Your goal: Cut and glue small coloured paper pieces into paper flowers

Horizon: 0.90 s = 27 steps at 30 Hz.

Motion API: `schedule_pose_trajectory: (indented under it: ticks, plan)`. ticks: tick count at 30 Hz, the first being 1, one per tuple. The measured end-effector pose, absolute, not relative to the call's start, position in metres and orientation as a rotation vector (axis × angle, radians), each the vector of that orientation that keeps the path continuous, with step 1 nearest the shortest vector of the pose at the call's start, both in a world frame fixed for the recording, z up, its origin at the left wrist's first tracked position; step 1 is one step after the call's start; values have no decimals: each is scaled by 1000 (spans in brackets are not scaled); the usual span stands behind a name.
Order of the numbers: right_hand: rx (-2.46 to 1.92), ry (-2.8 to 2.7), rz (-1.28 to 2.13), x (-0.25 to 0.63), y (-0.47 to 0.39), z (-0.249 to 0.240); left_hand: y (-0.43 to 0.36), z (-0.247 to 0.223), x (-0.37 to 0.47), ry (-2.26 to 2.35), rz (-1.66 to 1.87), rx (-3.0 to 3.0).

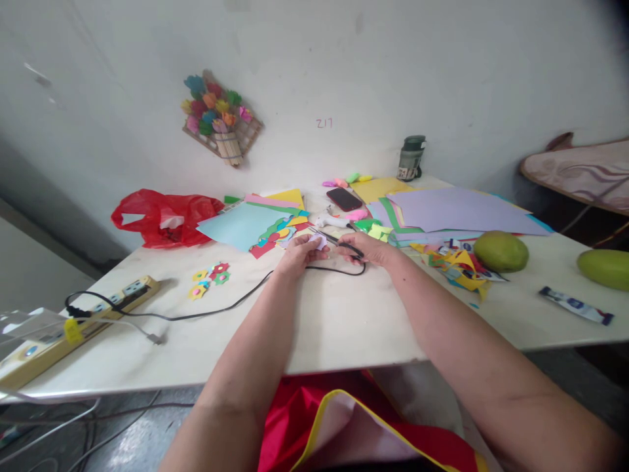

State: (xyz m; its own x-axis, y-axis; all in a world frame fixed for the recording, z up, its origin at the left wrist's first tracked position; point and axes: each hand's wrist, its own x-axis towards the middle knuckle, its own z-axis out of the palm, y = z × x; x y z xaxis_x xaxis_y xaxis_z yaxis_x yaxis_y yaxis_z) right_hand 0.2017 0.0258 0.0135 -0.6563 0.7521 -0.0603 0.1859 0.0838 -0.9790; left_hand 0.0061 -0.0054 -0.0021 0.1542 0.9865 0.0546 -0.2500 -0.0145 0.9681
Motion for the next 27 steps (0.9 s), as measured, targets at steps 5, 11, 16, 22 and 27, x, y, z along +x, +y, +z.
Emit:
schedule_pose_trajectory:
  ticks: [5,11,16,22,27]
  plan:
    - [-909,-1893,1617,201,27,12,-4,-3,6,887,1221,1123]
    - [-914,-1878,1644,200,24,16,-4,-3,5,895,1213,1114]
    - [-935,-1851,1651,199,24,16,-4,-3,5,910,1195,1112]
    - [-955,-1820,1674,198,24,15,-5,-2,6,931,1172,1099]
    - [-944,-1885,1616,200,23,14,-5,-3,6,920,1156,1117]
